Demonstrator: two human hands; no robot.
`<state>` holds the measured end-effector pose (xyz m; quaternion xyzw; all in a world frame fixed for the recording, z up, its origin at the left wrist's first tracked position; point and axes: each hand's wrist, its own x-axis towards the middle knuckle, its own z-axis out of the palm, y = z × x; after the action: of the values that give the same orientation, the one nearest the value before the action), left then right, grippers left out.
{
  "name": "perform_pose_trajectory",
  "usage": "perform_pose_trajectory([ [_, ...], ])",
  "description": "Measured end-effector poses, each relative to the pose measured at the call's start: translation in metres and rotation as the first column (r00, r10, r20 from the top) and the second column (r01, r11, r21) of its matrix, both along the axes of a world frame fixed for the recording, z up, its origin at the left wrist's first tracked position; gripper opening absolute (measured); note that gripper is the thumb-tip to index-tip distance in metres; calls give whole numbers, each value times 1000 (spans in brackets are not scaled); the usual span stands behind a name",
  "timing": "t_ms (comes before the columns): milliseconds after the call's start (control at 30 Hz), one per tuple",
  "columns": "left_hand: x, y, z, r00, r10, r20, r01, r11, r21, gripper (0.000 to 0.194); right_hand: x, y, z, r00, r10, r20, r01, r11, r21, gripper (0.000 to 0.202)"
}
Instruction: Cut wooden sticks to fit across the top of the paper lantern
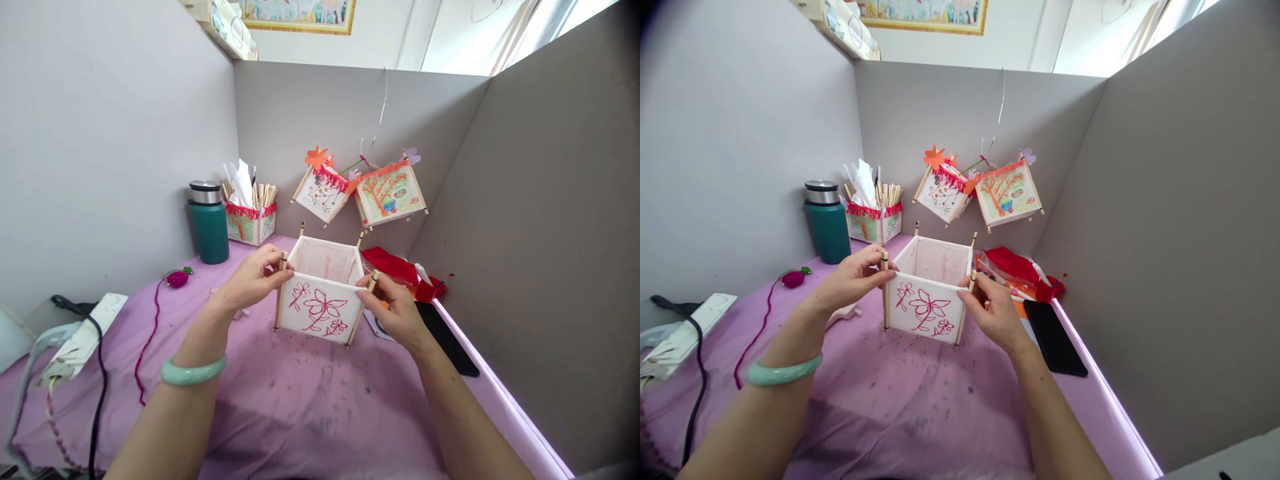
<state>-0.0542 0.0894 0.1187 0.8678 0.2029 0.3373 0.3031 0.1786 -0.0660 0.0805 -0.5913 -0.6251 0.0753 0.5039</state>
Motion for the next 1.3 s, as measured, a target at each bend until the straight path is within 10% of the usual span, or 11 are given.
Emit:
perform_pose_trajectory([
  [367,0,-3,-3,996,46,73,-40,997,-69,21,0,1,-8,993,55,-106,-48,996,69,24],
  [500,-5,-7,-12,985,171,23,-163,967,-196,49,7,-9,-27,979,20,-200,-8,998,58,32],
  [733,-12,-6,-46,902,251,-352,-319,935,-152,40,19,-22,-57,991,-135,28,137,956,-260,35],
  [1033,-10,-15,-71,849,226,-478,-290,955,-63,20,14,-46,-52,905,-120,409,326,812,-483,10],
  [1300,-30,-35,-42,772,355,-528,-341,931,127,24,7,-66,-48,952,-107,288,244,833,-496,21],
])
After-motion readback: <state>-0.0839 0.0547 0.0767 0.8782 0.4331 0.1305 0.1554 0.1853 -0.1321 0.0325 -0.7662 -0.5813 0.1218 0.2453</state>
